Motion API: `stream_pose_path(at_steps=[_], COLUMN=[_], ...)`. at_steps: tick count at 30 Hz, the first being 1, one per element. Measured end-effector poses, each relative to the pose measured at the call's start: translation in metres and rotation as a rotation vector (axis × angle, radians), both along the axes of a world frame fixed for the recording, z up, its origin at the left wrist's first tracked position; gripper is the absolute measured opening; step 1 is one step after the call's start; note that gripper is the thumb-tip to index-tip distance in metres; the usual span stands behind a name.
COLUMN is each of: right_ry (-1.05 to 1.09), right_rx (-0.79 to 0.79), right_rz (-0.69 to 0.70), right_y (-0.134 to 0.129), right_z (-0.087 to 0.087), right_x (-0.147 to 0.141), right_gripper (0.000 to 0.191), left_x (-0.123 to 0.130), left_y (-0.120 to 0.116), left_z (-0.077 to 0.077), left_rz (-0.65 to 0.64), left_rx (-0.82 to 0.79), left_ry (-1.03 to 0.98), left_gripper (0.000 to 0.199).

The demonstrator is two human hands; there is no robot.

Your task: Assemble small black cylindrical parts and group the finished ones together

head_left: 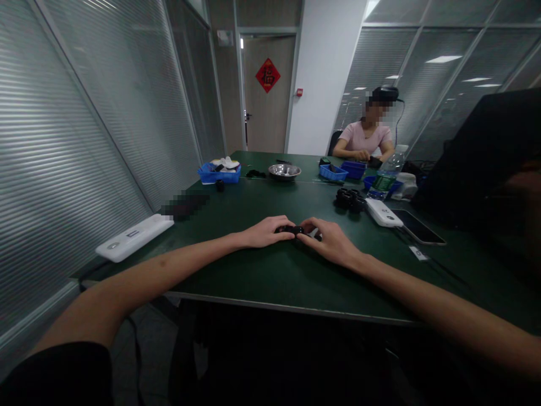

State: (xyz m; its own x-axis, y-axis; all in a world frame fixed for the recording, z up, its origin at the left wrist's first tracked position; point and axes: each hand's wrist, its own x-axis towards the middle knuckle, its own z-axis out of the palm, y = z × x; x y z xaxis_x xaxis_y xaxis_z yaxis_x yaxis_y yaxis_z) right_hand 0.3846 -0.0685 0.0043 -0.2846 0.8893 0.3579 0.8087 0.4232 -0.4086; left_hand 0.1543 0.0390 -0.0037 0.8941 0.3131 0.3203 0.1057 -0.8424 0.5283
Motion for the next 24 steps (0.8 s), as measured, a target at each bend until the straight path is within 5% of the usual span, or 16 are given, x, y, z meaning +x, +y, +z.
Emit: stream_pose_path(at_steps=[7, 13, 20, 24], right_ry=[-0.005, -0.011, -0.026, -0.036], right_rx=[0.061, -0.004, 0.052, 0.015], right_rz=[0.113, 0.017, 0.107, 0.037], right_y=[-0.0011, -0.0020, -0.0009, -0.0005], right_z=[0.0019, 0.0025, 0.0009, 0.0002], right_x=[0.0005, -0.0003, 0.0012, 0.0000], right_gripper=[0.026, 0.028, 0.030, 0.029], left_x=[-0.0012, -0.0005, -0.0012, -0.0016], left_y=[-0.0007, -0.0020, -0.0008, 0.0006], left_z=[0.0004, 0.0019, 0.0007, -0.0005], left_rz=[0.002, 0.001, 0.010, 0.003], left_rx=[-0.002, -0.010, -0.023, -0.010], left_ry=[-0.007, -0.003, -0.004, -0.004], left_gripper=[0.038, 0.037, 0.036, 0.036])
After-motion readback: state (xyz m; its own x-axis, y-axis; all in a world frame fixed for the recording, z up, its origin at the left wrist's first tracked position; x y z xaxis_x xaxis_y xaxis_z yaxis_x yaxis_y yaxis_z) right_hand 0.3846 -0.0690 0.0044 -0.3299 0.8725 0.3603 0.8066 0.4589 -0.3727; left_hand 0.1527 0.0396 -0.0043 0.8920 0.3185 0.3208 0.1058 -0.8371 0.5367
